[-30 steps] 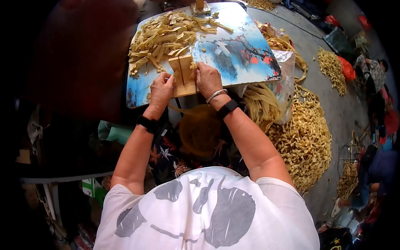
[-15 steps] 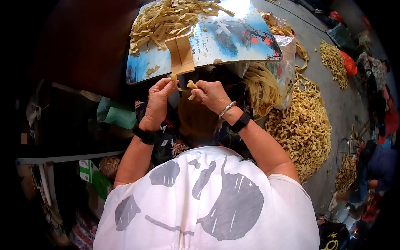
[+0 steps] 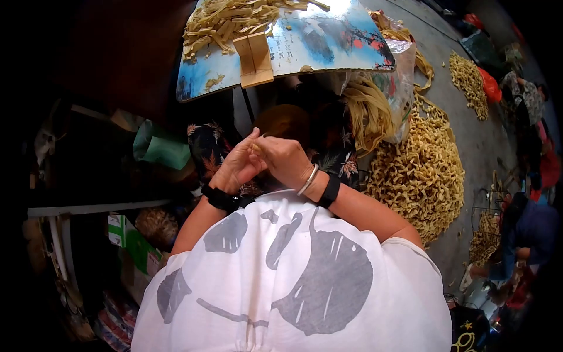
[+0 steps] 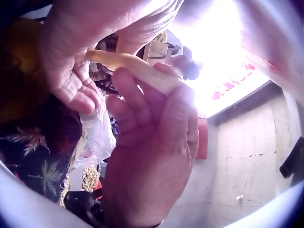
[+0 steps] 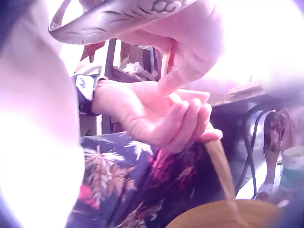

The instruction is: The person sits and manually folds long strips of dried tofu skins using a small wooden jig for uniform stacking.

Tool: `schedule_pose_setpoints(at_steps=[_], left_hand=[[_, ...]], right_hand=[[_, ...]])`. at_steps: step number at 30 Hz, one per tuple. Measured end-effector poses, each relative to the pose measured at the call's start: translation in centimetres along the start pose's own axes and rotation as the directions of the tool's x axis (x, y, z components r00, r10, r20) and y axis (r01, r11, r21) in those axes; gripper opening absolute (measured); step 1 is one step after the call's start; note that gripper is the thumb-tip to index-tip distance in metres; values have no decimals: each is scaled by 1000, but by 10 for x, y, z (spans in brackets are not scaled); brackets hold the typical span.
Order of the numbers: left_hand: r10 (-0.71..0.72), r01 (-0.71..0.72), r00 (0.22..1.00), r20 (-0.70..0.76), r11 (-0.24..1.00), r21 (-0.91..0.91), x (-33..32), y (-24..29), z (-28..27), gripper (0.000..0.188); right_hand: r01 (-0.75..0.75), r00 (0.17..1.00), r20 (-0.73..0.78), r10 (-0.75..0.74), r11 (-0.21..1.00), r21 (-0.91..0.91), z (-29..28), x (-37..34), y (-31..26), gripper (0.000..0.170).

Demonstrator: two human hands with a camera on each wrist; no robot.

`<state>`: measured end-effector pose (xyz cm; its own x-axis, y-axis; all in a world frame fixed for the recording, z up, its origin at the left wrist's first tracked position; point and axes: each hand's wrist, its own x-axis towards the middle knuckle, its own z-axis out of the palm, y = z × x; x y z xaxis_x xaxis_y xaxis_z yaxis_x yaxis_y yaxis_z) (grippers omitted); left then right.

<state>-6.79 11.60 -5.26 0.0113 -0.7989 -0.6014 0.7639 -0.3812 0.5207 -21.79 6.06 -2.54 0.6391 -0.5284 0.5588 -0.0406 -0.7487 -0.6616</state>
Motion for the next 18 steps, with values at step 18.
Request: schedule_pose_setpoints(at_steps=[18], left_hand=[[633, -203, 533, 562, -550, 810, -29, -1, 38, 34]], right_hand=[[-730, 476, 321, 819, 163, 664, 6, -15, 25, 18]])
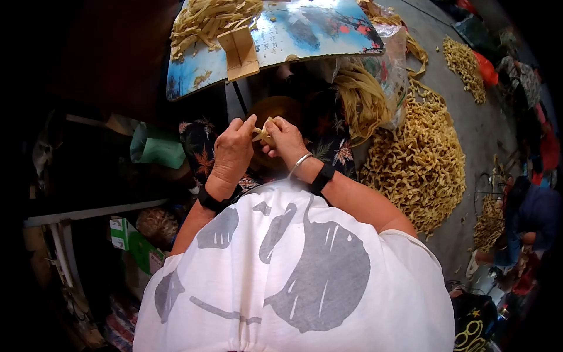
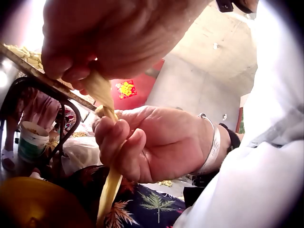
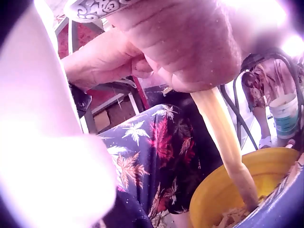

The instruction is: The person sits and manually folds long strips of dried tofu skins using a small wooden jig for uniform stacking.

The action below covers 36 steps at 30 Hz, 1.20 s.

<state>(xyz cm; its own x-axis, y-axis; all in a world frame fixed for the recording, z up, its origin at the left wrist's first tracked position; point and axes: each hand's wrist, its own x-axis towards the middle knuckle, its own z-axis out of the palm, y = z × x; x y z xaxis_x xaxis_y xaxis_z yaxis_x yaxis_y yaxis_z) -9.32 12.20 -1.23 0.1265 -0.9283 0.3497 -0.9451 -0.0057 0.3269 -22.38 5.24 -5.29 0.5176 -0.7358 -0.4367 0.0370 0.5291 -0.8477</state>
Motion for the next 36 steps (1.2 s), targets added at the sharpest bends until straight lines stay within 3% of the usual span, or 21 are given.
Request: schedule_pose_setpoints(at_steps=[2, 4, 8, 9, 14, 17, 20, 21, 24, 25, 28, 29, 32, 35, 36], left_hand=[[18, -20, 999, -43, 999, -47, -1, -1, 4, 37], [24, -26, 998, -64, 999, -35, -1, -2, 6, 36], [-37, 35, 999, -26, 996, -82, -2, 0, 4, 38], [-22, 16, 999, -39, 989, -149, -2, 0, 6, 36], [-50, 84, 995, 82, 871, -485, 0, 8, 7, 27], [-41, 49, 999, 29, 901, -430, -9, -4, 21, 25], [-276, 373, 928, 252, 669, -643, -8, 2, 12, 18], [-288, 404, 914, 285, 599, -692, -9, 2, 14, 13], [-451, 420, 875, 174, 533, -734, -9, 3, 18, 7], [-424, 331, 906, 9, 694, -639, -10, 2, 15, 5], [-438, 461, 859, 266, 432, -775, -10, 8, 7, 8], [-414, 475, 861, 296, 445, -759, -11, 10, 7, 13], [-342, 319, 930, 134, 572, -755, -16, 6, 21, 15], [-342, 306, 934, 106, 609, -731, -17, 7, 19, 12], [-341, 299, 936, 91, 632, -715, -16, 6, 17, 12]], right_hand=[[35, 999, -29, -41, 980, -195, 3, 4, 1, 19], [191, 976, -36, -215, 925, -328, 8, -1, -3, 19], [487, 865, 87, -495, 783, -387, 9, -12, 2, 13], [565, 804, 137, -579, 670, -481, 6, -11, 5, 15], [405, 899, 5, -439, 826, -392, -1, -5, 7, 14], [433, 890, -4, -455, 850, -298, -3, -4, 13, 12], [256, 951, 164, -263, 965, 66, -3, -16, -1, 19], [127, 948, 278, -156, 985, 121, -7, -14, -2, 26], [51, 980, 184, -72, 992, 117, -11, -11, -2, 26], [48, 992, 114, -61, 992, 116, -12, -4, 1, 22], [72, 997, 35, -73, 997, 15, -12, -4, -2, 16], [126, 991, 35, -126, 992, 19, -7, -8, -1, 13], [286, 956, -15, -292, 944, -162, 0, -3, 11, 13], [406, 910, -6, -414, 896, -180, 1, 1, 18, 14], [354, 935, 30, -353, 928, -119, 0, -1, 14, 15]])
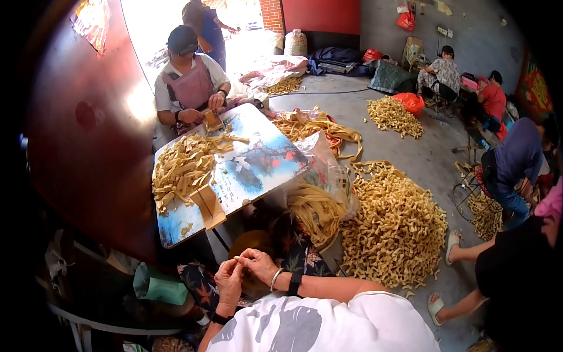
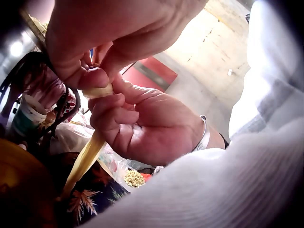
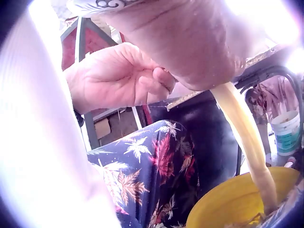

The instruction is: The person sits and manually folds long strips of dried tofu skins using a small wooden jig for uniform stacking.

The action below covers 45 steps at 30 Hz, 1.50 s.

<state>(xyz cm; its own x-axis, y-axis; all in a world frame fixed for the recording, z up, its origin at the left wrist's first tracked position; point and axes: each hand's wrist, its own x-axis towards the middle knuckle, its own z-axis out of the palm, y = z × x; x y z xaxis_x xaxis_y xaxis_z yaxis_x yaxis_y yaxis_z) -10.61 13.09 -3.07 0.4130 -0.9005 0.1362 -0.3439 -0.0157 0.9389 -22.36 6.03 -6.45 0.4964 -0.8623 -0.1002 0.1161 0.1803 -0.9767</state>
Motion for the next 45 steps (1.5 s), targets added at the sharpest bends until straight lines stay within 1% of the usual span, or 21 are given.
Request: schedule_pose_setpoints(at_steps=[2, 3, 4, 6, 7, 8, 9, 10, 12, 14, 16, 18, 21, 24, 27, 30, 33, 36, 39, 42, 45], left_hand=[[71, -68, 997, -39, 996, 62, 3, 0, -3, 7], [154, -146, 986, -64, 982, 119, 7, 1, -6, 2], [167, -155, 982, -85, 979, 132, 8, 6, -9, 2], [217, -206, 973, -76, 969, 135, 12, 10, -14, 6], [221, -206, 969, -112, 969, 134, 12, 8, -15, 7], [173, -155, 972, -159, 981, 120, 12, 3, -17, 8], [-40, 33, 995, -95, 997, -74, 16, -1, -20, 8], [-231, 222, 973, -3, 940, -259, 15, -6, -24, 8], [-214, 241, 967, 140, 580, -778, 13, -15, -20, 5], [-293, 395, 903, 315, 273, -877, 13, -13, -21, 24], [-228, 457, 884, 409, 231, -859, 4, -9, -10, 26], [-205, 435, 899, 386, 322, -841, 0, -7, -9, 23], [-271, 372, 925, 267, 505, -779, 0, 4, -12, 22], [-138, 227, 963, 232, 880, -416, 0, 0, -14, 24], [-79, 166, 965, 249, 923, -348, -2, -1, -12, 21], [-111, 212, 962, 249, 878, -429, -5, -1, -14, 16], [-116, 178, 979, 165, 885, -431, -6, 1, -19, 11], [-173, 237, 966, 192, 890, -390, -6, 2, -26, 11], [-208, 325, 943, 261, 744, -583, -6, 1, -27, 12], [-141, 231, 964, 224, 862, -451, -8, 10, -28, 9], [-186, 276, 955, 232, 845, -459, -9, 13, -28, 12]], right_hand=[[-150, 985, 102, 138, 981, 122, -6, 0, -3, 20], [92, 995, 34, -92, 996, -21, -4, -3, -12, 22], [121, 993, 3, -121, 990, -72, -6, -3, -19, 19], [-62, 996, 65, 61, 998, 11, -18, -9, -40, 10], [-39, 997, 72, 43, 998, -45, -19, -12, -45, 8], [-59, 994, 86, 62, 998, -35, -21, -15, -46, 7], [-45, 996, 76, 50, 997, -61, -22, -14, -42, 7], [-34, 997, 72, 35, 999, -15, -21, -15, -39, 7], [53, 998, 29, -52, 998, -19, -15, -16, -38, 10], [110, 994, -5, -110, 992, -63, -9, -14, -35, 12], [165, 986, -12, -169, 976, -143, -2, -15, -36, 14], [211, 976, 8, -216, 944, -254, 6, -20, -40, 16], [147, 989, 31, -146, 924, -354, 6, -20, -47, 23], [402, 896, 94, -433, 706, -582, -3, -5, -39, 25], [439, 896, 194, -399, 736, -515, -8, 8, -28, 25], [297, 954, 67, -291, 900, -318, -3, 11, -33, 23], [114, 994, 34, -108, 951, -286, 4, 3, -48, 21], [122, 969, 237, -67, 967, -223, -1, 6, -48, 17], [-5, 950, 311, -9, 999, 44, 4, 6, -53, 17], [-95, 967, 239, 90, 995, 12, -1, 10, -51, 19], [-8, 985, 169, 22, 996, -84, 5, 7, -48, 20]])
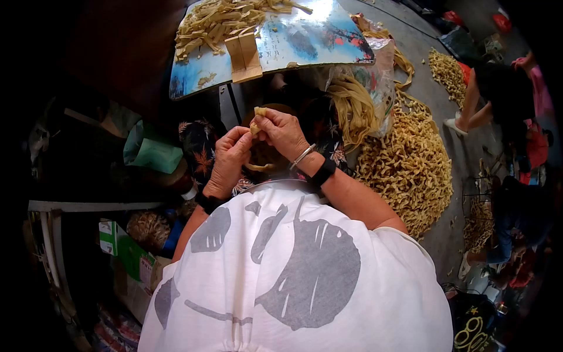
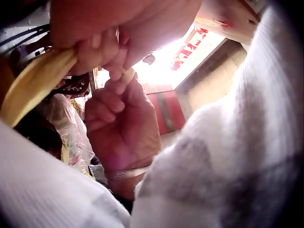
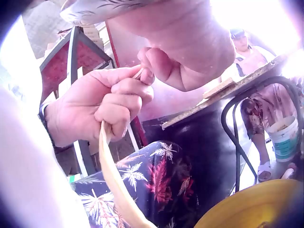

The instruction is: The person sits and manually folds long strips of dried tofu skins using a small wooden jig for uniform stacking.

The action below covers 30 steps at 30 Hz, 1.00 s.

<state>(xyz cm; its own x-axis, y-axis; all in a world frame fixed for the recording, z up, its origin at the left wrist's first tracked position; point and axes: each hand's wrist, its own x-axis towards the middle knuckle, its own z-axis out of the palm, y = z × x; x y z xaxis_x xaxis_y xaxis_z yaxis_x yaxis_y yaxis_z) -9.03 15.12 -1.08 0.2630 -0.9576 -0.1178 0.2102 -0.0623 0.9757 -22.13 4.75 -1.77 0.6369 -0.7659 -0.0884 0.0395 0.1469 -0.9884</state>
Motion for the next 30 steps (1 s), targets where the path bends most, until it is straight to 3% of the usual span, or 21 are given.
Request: schedule_pose_setpoints(at_steps=[3, 4, 7, 10, 15, 17, 18, 19, 21, 22, 23, 24, 29, 30], left_hand=[[-157, 205, 975, 157, 906, -370, 2, 0, -6, 13], [-157, 194, 979, 131, 914, -357, 2, -1, -5, 14], [-167, 176, 984, 58, 947, -267, 1, -1, -1, 15], [-178, 180, 984, 26, 972, -152, -1, 1, -6, 16], [-187, 191, 981, 44, 971, -141, 1, 0, -10, 17], [-132, 133, 990, 44, 991, -12, 7, -5, -14, 13], [-105, 102, 993, 47, 993, 54, 10, -5, -14, 12], [-16, 12, 1000, 25, 991, 132, 13, -5, -12, 12], [162, -156, 987, 4, 945, 288, 18, -5, -1, 13], [196, -191, 980, 22, 916, 354, 18, -2, 3, 17], [303, -283, 953, -3, 893, 349, 18, -2, 11, 13], [354, -325, 935, 5, 851, 412, 20, -3, 10, 10], [404, -359, 913, 45, 748, 559, 18, 0, 17, 7], [429, -377, 903, 34, 749, 546, 19, 4, 21, 6]], right_hand=[[19, 995, 101, -23, 999, 41, 0, -3, -6, 18], [15, 988, 152, -26, 997, 70, -1, -4, -7, 18], [107, 974, 207, -90, 992, -71, -5, -2, -2, 15], [44, 996, 77, -46, 999, 26, -11, -1, -4, 14], [-60, 993, 102, 57, 998, 24, -22, 4, -6, 13], [-90, 987, 134, 84, 995, 44, -23, 7, -5, 14], [-38, 999, 30, 39, 999, -26, -17, 6, -5, 18], [102, 994, -14, -106, 978, -180, -17, 9, -2, 19], [330, 919, -34, -393, 812, -482, -15, 12, 5, 19], [250, 945, -86, -316, 866, -433, -10, 7, 0, 20], [251, 926, -144, -350, 852, -459, -7, 7, 2, 21], [236, 929, -188, -320, 900, -367, -2, 5, -2, 21], [226, 929, -231, -291, 936, -270, -2, 11, 2, 27], [181, 944, -208, -256, 929, -324, -6, 14, 1, 25]])
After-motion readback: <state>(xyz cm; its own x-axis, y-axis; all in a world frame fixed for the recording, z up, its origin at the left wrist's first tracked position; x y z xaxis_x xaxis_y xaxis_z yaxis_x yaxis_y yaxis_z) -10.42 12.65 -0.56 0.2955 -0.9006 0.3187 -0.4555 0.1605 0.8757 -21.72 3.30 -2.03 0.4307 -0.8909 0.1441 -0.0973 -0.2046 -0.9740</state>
